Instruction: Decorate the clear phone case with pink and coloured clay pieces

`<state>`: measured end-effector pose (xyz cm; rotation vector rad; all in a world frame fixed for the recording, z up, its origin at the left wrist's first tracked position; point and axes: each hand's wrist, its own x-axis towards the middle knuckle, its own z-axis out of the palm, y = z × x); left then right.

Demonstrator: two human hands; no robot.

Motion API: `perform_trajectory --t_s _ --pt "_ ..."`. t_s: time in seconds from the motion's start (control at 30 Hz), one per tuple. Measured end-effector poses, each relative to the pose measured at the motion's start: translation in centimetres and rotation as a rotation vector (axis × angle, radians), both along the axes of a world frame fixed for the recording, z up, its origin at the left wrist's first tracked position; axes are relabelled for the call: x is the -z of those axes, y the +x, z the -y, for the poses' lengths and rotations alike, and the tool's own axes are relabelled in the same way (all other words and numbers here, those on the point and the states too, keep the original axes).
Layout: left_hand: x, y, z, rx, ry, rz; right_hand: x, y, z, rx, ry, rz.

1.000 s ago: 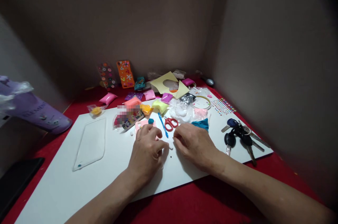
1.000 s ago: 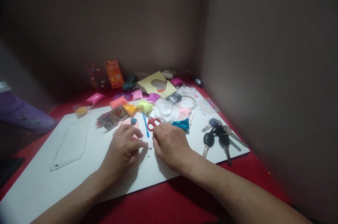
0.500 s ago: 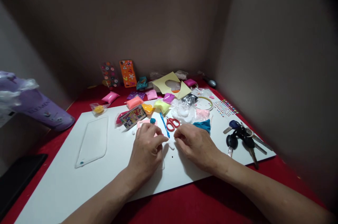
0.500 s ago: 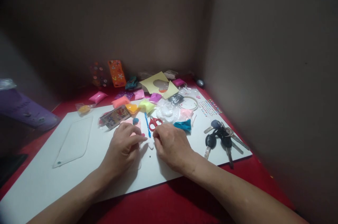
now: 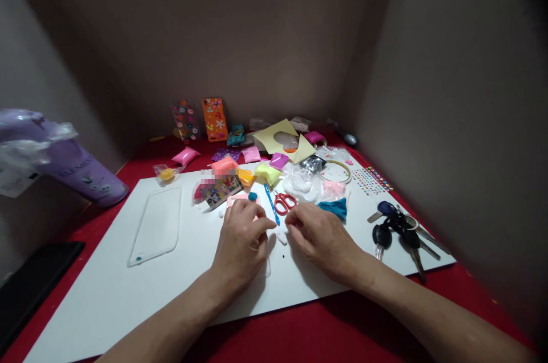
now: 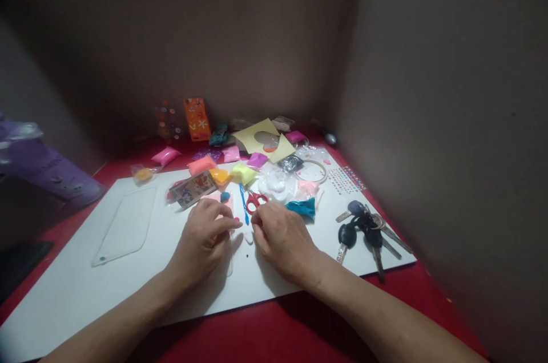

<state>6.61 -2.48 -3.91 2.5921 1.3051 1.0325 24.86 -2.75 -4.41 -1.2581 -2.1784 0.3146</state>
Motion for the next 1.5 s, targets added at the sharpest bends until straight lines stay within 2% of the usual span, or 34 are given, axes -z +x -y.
perform_trajectory --t_s 0.53,1.0,1.5 --pt "0.08 -0.17 0.03 -0.025 -0.009 -0.034 0.62 0.10 -0.33 -0.054 -0.001 0.010" --pt "-0.02 -0.12 0.20 -0.035 -0.016 -0.028 0.44 -0.03 -0.41 -0.089 -0.009 -0.218" --pt "-0.09 -0.16 0.24 -0.043 -0.053 -0.049 0.94 -0.09 -0.62 -0.111 -0.022 -0.193"
